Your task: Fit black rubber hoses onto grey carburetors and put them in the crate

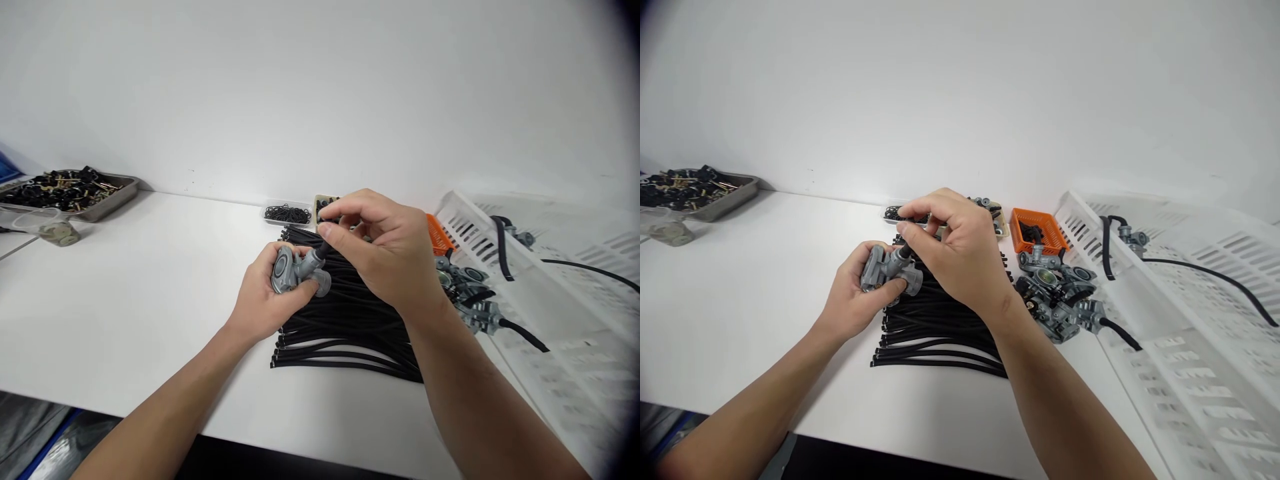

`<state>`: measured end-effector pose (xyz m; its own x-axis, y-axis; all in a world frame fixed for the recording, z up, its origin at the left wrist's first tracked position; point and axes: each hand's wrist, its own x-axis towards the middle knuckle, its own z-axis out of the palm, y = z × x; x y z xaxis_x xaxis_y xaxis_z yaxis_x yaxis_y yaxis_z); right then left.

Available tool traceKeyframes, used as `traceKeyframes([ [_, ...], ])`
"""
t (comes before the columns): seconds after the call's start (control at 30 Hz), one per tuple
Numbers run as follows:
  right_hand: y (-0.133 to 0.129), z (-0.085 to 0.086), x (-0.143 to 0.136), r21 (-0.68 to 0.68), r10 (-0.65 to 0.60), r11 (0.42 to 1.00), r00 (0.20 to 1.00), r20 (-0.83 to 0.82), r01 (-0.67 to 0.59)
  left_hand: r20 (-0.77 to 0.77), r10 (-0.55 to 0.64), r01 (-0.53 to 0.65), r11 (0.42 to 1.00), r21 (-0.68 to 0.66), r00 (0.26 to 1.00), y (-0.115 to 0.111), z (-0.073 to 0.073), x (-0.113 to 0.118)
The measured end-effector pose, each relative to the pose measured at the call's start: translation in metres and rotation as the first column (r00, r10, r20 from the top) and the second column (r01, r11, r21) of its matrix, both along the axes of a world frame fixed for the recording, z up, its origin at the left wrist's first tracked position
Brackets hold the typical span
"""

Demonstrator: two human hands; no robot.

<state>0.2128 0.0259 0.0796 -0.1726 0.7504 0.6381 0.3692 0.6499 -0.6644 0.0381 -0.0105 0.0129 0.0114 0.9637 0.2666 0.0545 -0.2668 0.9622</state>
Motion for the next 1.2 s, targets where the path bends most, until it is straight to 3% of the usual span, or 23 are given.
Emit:
traceKeyframes([
  [0.13, 0.003, 0.003, 0.006, -0.006, -0.019, 1.000, 0.998, 0.066, 0.020, 0.065, 0.009, -0.005, 0.998, -0.058, 0.998, 0.002, -0.001, -0.004],
  [0.33, -0.002, 0.012, 0.012, -0.144, 0.002, 0.989, 0.993, 0.121, 0.016, 0.057, 0.068, -0.063, 0.995, -0.075, 0.996, 0.004, -0.002, -0.006],
  [0.6, -0.011, 0.022, 0.007, -0.341, 0.055, 0.938, 0.998, -0.012, -0.056, 0.023, 0.102, -0.101, 0.994, -0.049, 0.994, 0.003, 0.001, -0.005],
  [0.77, -0.008, 0.021, 0.012, -0.397, 0.217, 0.883, 0.967, -0.132, -0.252, 0.068, 0.051, -0.046, 0.996, -0.073, 0.996, 0.004, -0.003, -0.009],
  [0.87, -0.002, 0.016, 0.014, -0.407, 0.254, 0.858, 0.947, -0.195, -0.314, 0.103, -0.007, 0.015, 0.997, -0.074, 0.995, 0.005, -0.006, -0.012],
  [1.03, 0.008, 0.006, 0.014, -0.392, 0.399, 0.807, 0.897, -0.191, -0.442, 0.131, -0.111, 0.121, 0.990, -0.073, 0.985, 0.005, -0.008, -0.014],
  [1.1, 0.011, 0.003, 0.014, -0.415, 0.440, 0.778, 0.881, -0.175, -0.471, 0.134, -0.134, 0.143, 0.987, -0.066, 0.982, 0.006, -0.009, -0.013],
  [1.2, 0.012, 0.000, 0.012, -0.418, 0.427, 0.780, 0.884, -0.191, -0.467, 0.147, -0.147, 0.158, 0.985, -0.066, 0.978, 0.007, -0.010, -0.011],
])
